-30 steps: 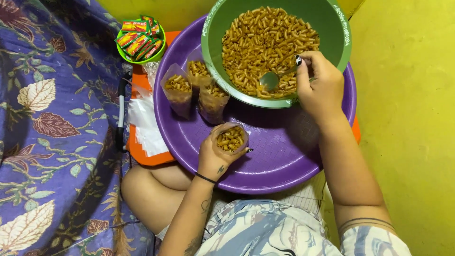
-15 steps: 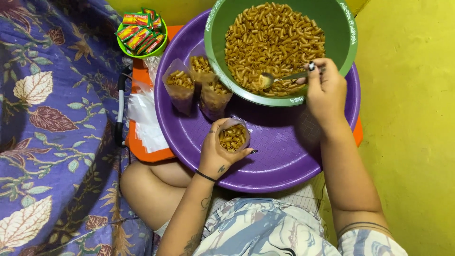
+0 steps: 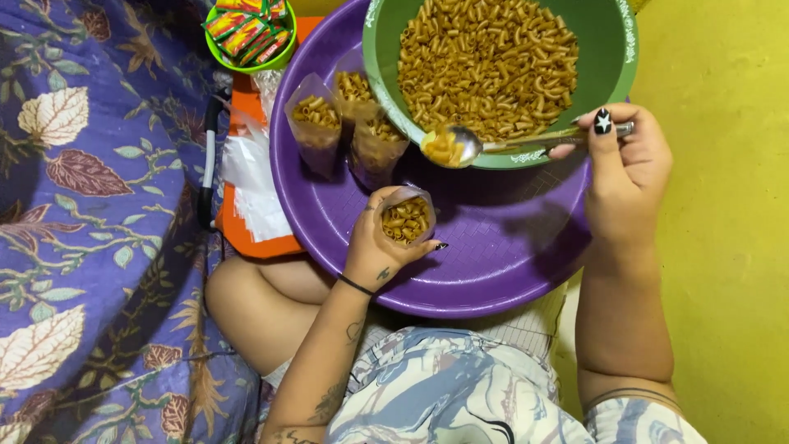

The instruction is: Scooping snacks from a large bowl into small plastic bags and sealing them manually.

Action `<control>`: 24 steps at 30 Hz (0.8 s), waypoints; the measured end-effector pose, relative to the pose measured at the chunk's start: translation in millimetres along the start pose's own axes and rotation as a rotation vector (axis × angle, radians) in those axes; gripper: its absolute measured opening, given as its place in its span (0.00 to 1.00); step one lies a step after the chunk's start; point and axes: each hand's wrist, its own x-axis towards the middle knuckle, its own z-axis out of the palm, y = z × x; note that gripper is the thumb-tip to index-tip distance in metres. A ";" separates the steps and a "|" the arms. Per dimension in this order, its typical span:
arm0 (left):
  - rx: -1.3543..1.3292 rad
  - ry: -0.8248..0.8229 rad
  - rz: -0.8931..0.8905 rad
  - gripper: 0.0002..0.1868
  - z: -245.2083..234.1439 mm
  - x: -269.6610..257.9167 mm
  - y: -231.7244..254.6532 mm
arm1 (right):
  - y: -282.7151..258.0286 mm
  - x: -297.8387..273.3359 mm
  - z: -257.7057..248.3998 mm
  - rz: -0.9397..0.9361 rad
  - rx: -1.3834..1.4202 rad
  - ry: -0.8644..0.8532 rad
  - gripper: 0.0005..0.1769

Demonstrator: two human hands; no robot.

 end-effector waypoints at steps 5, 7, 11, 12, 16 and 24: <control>-0.025 -0.012 -0.028 0.44 -1.4 -1.9 2.5 | -27.0 -17.9 7.9 0.021 -0.052 -0.093 0.06; -0.003 -0.019 -0.044 0.46 -1.5 -1.8 2.8 | -35.1 -23.5 12.7 0.015 -0.065 -0.117 0.06; 0.010 -0.033 -0.035 0.41 -3.0 0.3 7.1 | -56.8 -33.2 28.8 -0.071 -0.202 -0.187 0.05; 0.026 -0.032 -0.016 0.41 -3.1 0.4 7.9 | -63.8 -35.5 33.5 -0.136 -0.294 -0.202 0.05; 0.037 -0.007 -0.009 0.39 -1.1 -1.1 1.9 | -72.9 -37.3 35.7 -0.321 -0.499 -0.264 0.08; -0.087 -0.068 -0.087 0.35 -2.6 -3.6 -1.5 | -85.9 -36.6 54.5 -0.534 -0.514 -0.529 0.17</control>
